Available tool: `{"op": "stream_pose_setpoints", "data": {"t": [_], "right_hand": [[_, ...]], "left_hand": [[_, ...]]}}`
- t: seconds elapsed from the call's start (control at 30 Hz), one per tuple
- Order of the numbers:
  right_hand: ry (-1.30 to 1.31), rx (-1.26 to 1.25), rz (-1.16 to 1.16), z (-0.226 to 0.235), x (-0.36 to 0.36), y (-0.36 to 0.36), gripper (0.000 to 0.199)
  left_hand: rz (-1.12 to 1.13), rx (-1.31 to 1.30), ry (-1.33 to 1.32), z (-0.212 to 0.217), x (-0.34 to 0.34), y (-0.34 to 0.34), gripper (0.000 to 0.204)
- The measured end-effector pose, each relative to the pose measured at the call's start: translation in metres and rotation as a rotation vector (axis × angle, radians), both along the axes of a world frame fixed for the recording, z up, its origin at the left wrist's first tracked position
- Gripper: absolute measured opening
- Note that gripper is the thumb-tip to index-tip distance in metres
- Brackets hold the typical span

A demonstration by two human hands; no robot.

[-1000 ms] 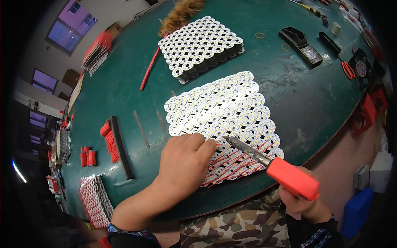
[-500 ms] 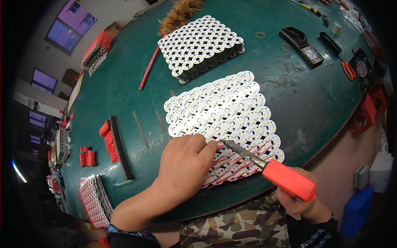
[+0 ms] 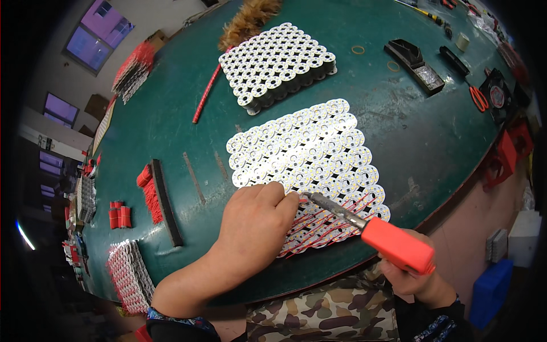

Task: The person solders electrical connections on large LED array panels with a soldering iron.

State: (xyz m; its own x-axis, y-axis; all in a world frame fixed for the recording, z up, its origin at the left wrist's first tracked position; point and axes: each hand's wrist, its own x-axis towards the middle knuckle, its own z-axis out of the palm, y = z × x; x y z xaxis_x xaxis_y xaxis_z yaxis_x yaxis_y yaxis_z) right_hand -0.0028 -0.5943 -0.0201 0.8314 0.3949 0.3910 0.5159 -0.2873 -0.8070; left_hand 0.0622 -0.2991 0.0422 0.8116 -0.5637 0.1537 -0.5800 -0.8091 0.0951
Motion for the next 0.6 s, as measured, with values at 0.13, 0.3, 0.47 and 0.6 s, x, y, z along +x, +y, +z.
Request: {"op": "stream_pose_setpoints", "data": {"t": [0.13, 0.3, 0.47, 0.6], "right_hand": [[-0.061, -0.046, -0.161, 0.004, -0.008, -0.002, 0.027], [0.18, 0.084, -0.164, 0.004, -0.014, -0.004, 0.027], [0.177, 0.31, -0.225, -0.001, -0.018, 0.005, 0.034], [0.231, 0.23, -0.136, -0.002, -0.021, -0.006, 0.034]], "left_hand": [[-0.004, -0.002, -0.015, 0.0, 0.0, -0.001, 0.016], [-0.001, -0.011, -0.006, -0.001, 0.0, 0.0, 0.017], [-0.008, 0.014, 0.013, 0.0, 0.0, 0.004, 0.017], [0.016, -0.046, 0.044, 0.002, 0.0, 0.012, 0.018]]}}
